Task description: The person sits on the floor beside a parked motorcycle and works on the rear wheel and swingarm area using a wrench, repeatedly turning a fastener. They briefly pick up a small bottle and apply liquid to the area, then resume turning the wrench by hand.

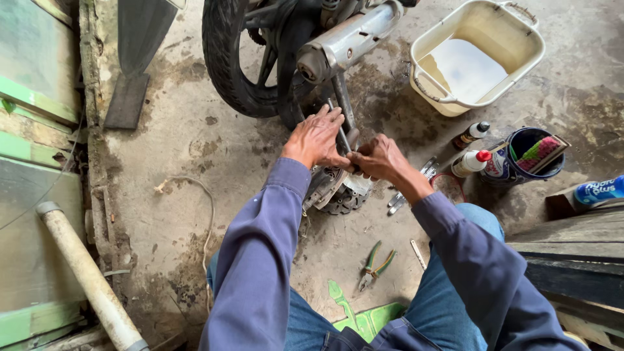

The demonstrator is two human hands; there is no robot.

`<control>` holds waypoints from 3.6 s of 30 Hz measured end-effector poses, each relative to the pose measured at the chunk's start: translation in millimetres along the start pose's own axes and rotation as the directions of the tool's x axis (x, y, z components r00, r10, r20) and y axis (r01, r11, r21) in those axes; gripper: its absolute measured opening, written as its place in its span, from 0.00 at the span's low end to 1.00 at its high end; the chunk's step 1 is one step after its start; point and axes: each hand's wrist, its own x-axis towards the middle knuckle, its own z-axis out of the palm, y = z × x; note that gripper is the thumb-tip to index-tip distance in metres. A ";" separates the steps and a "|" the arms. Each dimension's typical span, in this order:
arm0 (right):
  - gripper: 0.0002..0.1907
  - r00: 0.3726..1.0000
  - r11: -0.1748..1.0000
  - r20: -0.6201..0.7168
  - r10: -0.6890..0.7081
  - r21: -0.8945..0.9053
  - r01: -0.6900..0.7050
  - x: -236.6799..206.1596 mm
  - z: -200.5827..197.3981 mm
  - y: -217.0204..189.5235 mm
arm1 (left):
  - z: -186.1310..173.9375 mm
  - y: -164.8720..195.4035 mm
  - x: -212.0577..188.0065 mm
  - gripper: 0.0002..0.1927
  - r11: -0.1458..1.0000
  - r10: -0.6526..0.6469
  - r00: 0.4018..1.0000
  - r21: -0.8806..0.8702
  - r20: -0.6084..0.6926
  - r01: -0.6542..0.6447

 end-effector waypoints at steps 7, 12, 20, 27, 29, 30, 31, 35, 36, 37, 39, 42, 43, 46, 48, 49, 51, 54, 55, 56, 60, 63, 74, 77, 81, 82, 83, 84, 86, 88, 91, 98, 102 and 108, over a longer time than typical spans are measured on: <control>0.20 0.996 0.998 0.075 0.058 -0.024 -0.056 15.2 -2.9 -4.9 | 3.7 7.7 7.7 0.41 0.998 -0.021 0.999 0.063 -0.040 0.023; 0.22 0.997 0.990 0.048 -0.064 0.127 0.057 20.5 5.9 43.0 | -8.2 19.0 9.2 0.42 0.996 -0.084 0.996 0.033 -0.026 0.085; 0.38 0.990 0.806 -0.014 -0.139 -0.583 0.105 -18.9 77.0 155.5 | -11.3 21.6 14.6 0.43 0.990 -0.138 0.990 0.007 -0.025 0.139; 0.10 0.996 0.697 0.008 0.086 -0.715 -0.054 -8.3 82.1 167.0 | -0.9 17.8 12.0 0.49 0.996 -0.092 0.993 0.002 -0.078 0.092; 0.08 0.993 0.761 -0.044 0.106 -0.639 -0.110 -5.6 67.8 163.7 | -2.8 18.2 11.4 0.51 0.995 -0.095 0.993 0.001 -0.066 0.095; 0.08 0.992 0.787 -0.060 0.113 -0.604 -0.127 -3.1 59.8 158.9 | -3.9 17.7 12.2 0.52 0.995 -0.101 0.993 0.002 -0.052 0.102; 0.11 0.990 0.812 -0.079 0.118 -0.566 -0.142 -0.6 52.4 151.4 | -4.5 16.8 13.1 0.53 0.994 -0.108 0.993 0.006 -0.042 0.108; 0.18 0.941 0.982 -0.289 -0.174 0.020 0.188 6.0 29.5 95.2 | 9.0 11.0 14.9 0.49 0.991 -0.136 0.989 -0.015 -0.054 0.136; 0.21 0.960 0.962 -0.272 -0.074 0.233 0.140 10.5 26.4 74.9 | 15.1 8.5 17.1 0.47 0.990 -0.138 0.990 -0.021 -0.040 0.137; 0.22 0.979 0.921 -0.203 -0.032 0.374 0.107 13.1 20.9 55.9 | 21.6 6.1 20.1 0.44 0.990 -0.137 0.990 -0.027 -0.027 0.136; 0.23 0.995 0.892 -0.091 0.030 0.452 0.015 16.6 18.1 20.3 | 35.7 1.8 24.5 0.36 0.991 -0.133 0.976 -0.036 -0.175 0.129; 0.23 0.996 0.947 -0.051 0.076 0.315 -0.056 18.0 23.0 -15.2 | 48.5 -5.6 30.3 0.25 0.990 -0.142 0.962 -0.028 -0.233 0.139; 0.23 0.995 0.953 -0.080 0.063 0.299 -0.036 17.8 26.5 -20.7 | 50.5 -7.8 30.4 0.22 0.989 -0.148 0.963 -0.024 -0.223 0.146; 0.22 0.994 0.920 -0.110 0.012 0.390 0.032 21.3 38.2 -20.9 | 53.4 -13.3 25.8 0.35 0.996 -0.081 0.987 -0.033 -0.141 0.077; 0.21 0.993 0.882 -0.112 -0.027 0.466 0.077 28.0 47.0 -12.8 | 55.6 -15.9 22.2 0.42 0.998 -0.067 0.974 -0.035 -0.216 0.061; 0.20 0.993 0.867 -0.113 -0.042 0.489 0.093 32.0 50.7 -7.1 | 58.4 -16.2 20.1 0.46 0.998 -0.060 0.967 -0.039 -0.248 0.052; 0.20 0.986 0.876 -0.131 -0.102 0.458 0.151 42.4 54.8 3.9 | 62.0 -19.0 21.7 0.44 0.996 -0.081 0.960 -0.046 -0.267 0.071; 0.20 0.947 0.910 -0.197 -0.252 0.286 0.302 54.3 52.6 19.8 | 68.9 -19.2 23.1 0.44 0.990 -0.138 0.972 -0.060 -0.189 0.129; 0.19 0.915 0.901 -0.230 -0.330 0.213 0.378 56.9 51.5 23.2 | 69.4 -18.2 24.1 0.44 0.987 -0.159 0.976 -0.064 -0.147 0.151; 0.19 0.875 0.882 -0.257 -0.410 0.133 0.452 58.4 49.8 26.0 | 70.6 -16.5 20.8 0.40 0.992 -0.116 0.949 0.008 -0.294 0.124; 0.21 0.944 0.916 -0.291 -0.158 0.315 0.250 57.4 52.1 25.7 | 54.2 -9.1 20.3 0.46 0.990 -0.138 0.984 -0.004 -0.111 0.139; 0.21 0.955 0.910 -0.273 -0.116 0.357 0.213 50.3 53.4 22.8 | 36.2 -2.9 14.3 0.50 0.990 -0.129 0.990 -0.061 -0.052 0.126; 0.21 0.950 0.945 -0.273 -0.152 0.241 0.220 48.4 41.4 17.5 | -7.0 10.4 -12.2 0.59 0.962 -0.145 0.989 -0.236 -0.022 0.136; 0.21 0.935 0.946 -0.326 -0.140 0.235 0.223 48.5 49.4 17.8 | -12.9 10.2 -14.1 0.59 0.961 -0.138 0.990 -0.244 -0.027 0.127; 0.21 0.903 0.960 -0.401 -0.158 0.153 0.235 52.4 56.5 16.3 | -10.1 7.3 -16.0 0.59 0.957 -0.134 0.989 -0.267 -0.064 0.112; 0.21 0.923 0.981 -0.365 -0.122 0.099 0.169 56.0 55.2 14.9 | -7.1 5.6 -16.2 0.58 0.954 -0.142 0.987 -0.276 -0.072 0.117; 0.23 0.939 0.994 -0.333 -0.085 0.043 0.105 60.3 53.4 13.0 | -4.2 3.0 -15.1 0.58 0.953 -0.154 0.986 -0.275 -0.064 0.131; 0.23 0.945 0.990 -0.323 -0.055 0.104 0.093 63.7 52.1 11.7 | 0.1 1.4 -13.8 0.58 0.951 -0.161 0.986 -0.276 -0.049 0.142; 0.23 0.952 0.973 -0.306 0.002 0.220 0.069 70.8 51.1 8.8 | 10.4 -1.4 -9.6 0.53 0.950 -0.156 0.985 -0.284 -0.078 0.128; 0.21 0.902 0.978 -0.429 -0.049 0.161 0.130 73.8 58.7 5.8 | 19.5 -6.9 -6.6 0.45 0.952 -0.145 0.974 -0.292 -0.174 0.089; 0.21 0.859 0.969 -0.510 -0.030 0.197 0.151 70.5 69.7 8.1 | 29.3 -10.9 -7.5 0.42 0.949 -0.127 0.966 -0.312 -0.226 0.052; 0.19 0.874 0.944 -0.482 0.058 0.310 0.108 67.4 72.2 7.6 | 7.1 -4.1 -27.2 0.49 0.899 -0.172 0.976 -0.425 -0.131 0.101; 0.20 0.860 0.951 -0.510 0.015 0.274 0.146 65.8 72.8 5.2 | -7.9 0.7 -33.0 0.49 0.891 -0.181 0.979 -0.438 -0.099 0.120; 0.20 0.859 0.947 -0.512 0.009 0.280 0.157 63.6 73.1 3.7 | -4.1 -0.7 -34.0 0.48 0.887 -0.172 0.979 -0.449 -0.111 0.105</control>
